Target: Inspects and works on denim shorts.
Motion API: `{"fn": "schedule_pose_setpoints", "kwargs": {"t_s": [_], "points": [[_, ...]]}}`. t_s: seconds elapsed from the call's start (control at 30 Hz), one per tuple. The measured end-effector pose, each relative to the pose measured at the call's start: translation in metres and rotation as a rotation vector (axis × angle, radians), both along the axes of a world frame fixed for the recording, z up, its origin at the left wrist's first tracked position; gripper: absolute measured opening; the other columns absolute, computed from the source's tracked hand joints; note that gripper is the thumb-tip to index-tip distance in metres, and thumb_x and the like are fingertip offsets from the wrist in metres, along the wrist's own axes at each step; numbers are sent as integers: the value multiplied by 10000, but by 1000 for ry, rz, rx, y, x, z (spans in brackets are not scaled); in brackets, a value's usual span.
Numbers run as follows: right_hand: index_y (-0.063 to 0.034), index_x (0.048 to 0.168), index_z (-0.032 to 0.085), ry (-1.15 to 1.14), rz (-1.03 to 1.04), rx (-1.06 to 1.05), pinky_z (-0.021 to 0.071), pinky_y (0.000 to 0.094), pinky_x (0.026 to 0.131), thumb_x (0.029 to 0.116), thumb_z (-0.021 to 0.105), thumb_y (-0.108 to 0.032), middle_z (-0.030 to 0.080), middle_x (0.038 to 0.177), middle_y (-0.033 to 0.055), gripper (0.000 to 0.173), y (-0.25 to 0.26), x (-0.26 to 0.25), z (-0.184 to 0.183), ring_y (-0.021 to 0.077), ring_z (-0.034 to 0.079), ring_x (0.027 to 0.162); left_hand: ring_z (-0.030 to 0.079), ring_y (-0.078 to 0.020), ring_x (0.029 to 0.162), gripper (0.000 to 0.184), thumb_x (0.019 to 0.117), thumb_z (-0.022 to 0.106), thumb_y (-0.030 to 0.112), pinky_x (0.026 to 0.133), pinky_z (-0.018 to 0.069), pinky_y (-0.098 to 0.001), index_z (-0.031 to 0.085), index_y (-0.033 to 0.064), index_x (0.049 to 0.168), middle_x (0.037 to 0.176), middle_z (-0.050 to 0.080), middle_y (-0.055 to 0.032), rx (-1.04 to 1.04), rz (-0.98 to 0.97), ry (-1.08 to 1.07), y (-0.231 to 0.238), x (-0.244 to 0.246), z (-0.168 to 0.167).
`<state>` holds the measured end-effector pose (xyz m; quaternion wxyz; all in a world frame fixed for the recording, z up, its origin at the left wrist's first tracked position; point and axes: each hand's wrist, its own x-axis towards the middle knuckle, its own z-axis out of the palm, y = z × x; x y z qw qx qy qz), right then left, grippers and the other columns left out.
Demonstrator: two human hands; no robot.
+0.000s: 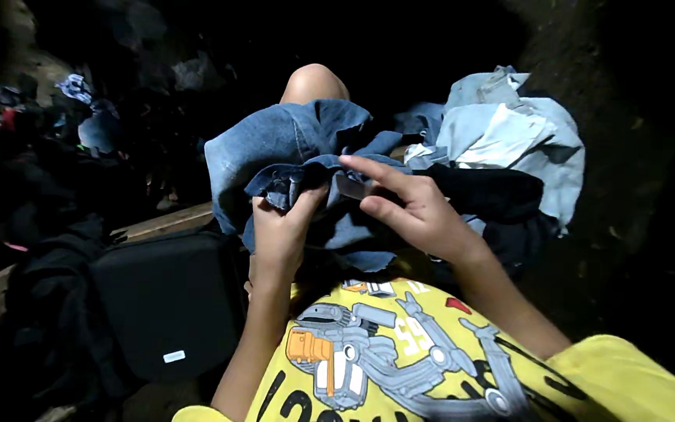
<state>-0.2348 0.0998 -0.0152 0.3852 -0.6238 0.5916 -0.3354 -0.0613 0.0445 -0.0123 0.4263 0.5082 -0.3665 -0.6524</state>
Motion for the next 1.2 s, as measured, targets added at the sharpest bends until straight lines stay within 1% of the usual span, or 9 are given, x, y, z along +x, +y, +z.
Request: {"fn": "schedule_pose_setpoints", "kwargs": {"t_s": [0.17, 0.5, 0.57, 0.7, 0.73, 0.83, 0.87, 0.97, 1.2], "points": [[-108, 1471, 557, 224, -50, -115, 477, 347, 504, 1051, 507, -386, 667, 882, 67, 506, -4, 16, -5, 161, 583, 620, 706, -5, 834, 327, 795, 716, -62, 771, 612, -223, 676, 182, 1009, 890, 738, 102, -21, -98, 32, 3, 10, -7], [-103, 1426, 594, 246, -147, -183, 499, 333, 535, 1055, 518, -391, 646, 864, 81, 476, -4, 25, -18, 169, 607, 657, 705, -21, 903, 329, 814, 747, -29, 829, 606, -236, 681, 166, 1071, 960, 740, 88, -33, -78, 77, 4, 12, -13], [-104, 1404, 617, 149, -136, -166, 520, 330, 572, 1056, 526, -352, 673, 919, 78, 438, -13, 27, -18, 151, 629, 707, 703, -17, 913, 332, 822, 739, -40, 835, 603, -230, 685, 164, 1079, 969, 739, 94, -52, -81, 87, 3, 8, -14], [-16, 1350, 643, -236, -30, -15, 528, 226, 995, 1075, 502, -225, 691, 1299, 45, 373, -18, 13, -7, 33, 644, 1153, 701, -9, 904, 314, 832, 722, -4, 828, 603, -229, 669, 179, 1081, 955, 736, 110, -35, -109, 17, -1, 18, -13], [-4, 1339, 644, -353, -14, 53, 516, 184, 993, 1074, 501, -201, 679, 1321, 12, 360, -17, 8, -3, -15, 629, 1143, 700, -5, 889, 297, 834, 716, 2, 813, 604, -223, 671, 181, 1066, 939, 734, 114, -37, -127, 9, -1, 20, -13], [-7, 1308, 664, -523, -2, 179, 458, 83, 647, 1072, 494, -177, 713, 1144, -53, 336, -18, 1, 5, -106, 533, 731, 693, 5, 842, 254, 836, 707, 20, 768, 600, -208, 689, 202, 1013, 903, 727, 117, -78, -171, 27, -2, 21, -17], [-4, 1308, 663, -535, 5, 191, 457, 87, 634, 1072, 491, -170, 713, 1131, -44, 336, -20, 1, 7, -96, 536, 723, 687, 14, 824, 253, 829, 696, 18, 750, 595, -195, 695, 209, 995, 891, 724, 124, -97, -168, 24, -2, 19, -17], [-35, 1350, 647, -315, 43, 98, 551, 180, 915, 1061, 524, -187, 698, 1272, 6, 348, -25, 6, 11, -11, 658, 1059, 694, 10, 864, 240, 858, 734, -7, 806, 597, -196, 724, 168, 1022, 931, 738, 116, -140, -103, 84, -1, 10, -16], [-81, 1471, 541, 198, -61, -110, 487, 331, 534, 1053, 525, -346, 684, 936, 73, 495, -8, 24, -9, 147, 585, 652, 690, 21, 928, 302, 866, 684, -77, 866, 588, -204, 689, 161, 1051, 983, 735, 132, -145, -61, 91, 7, 7, -17]]}}
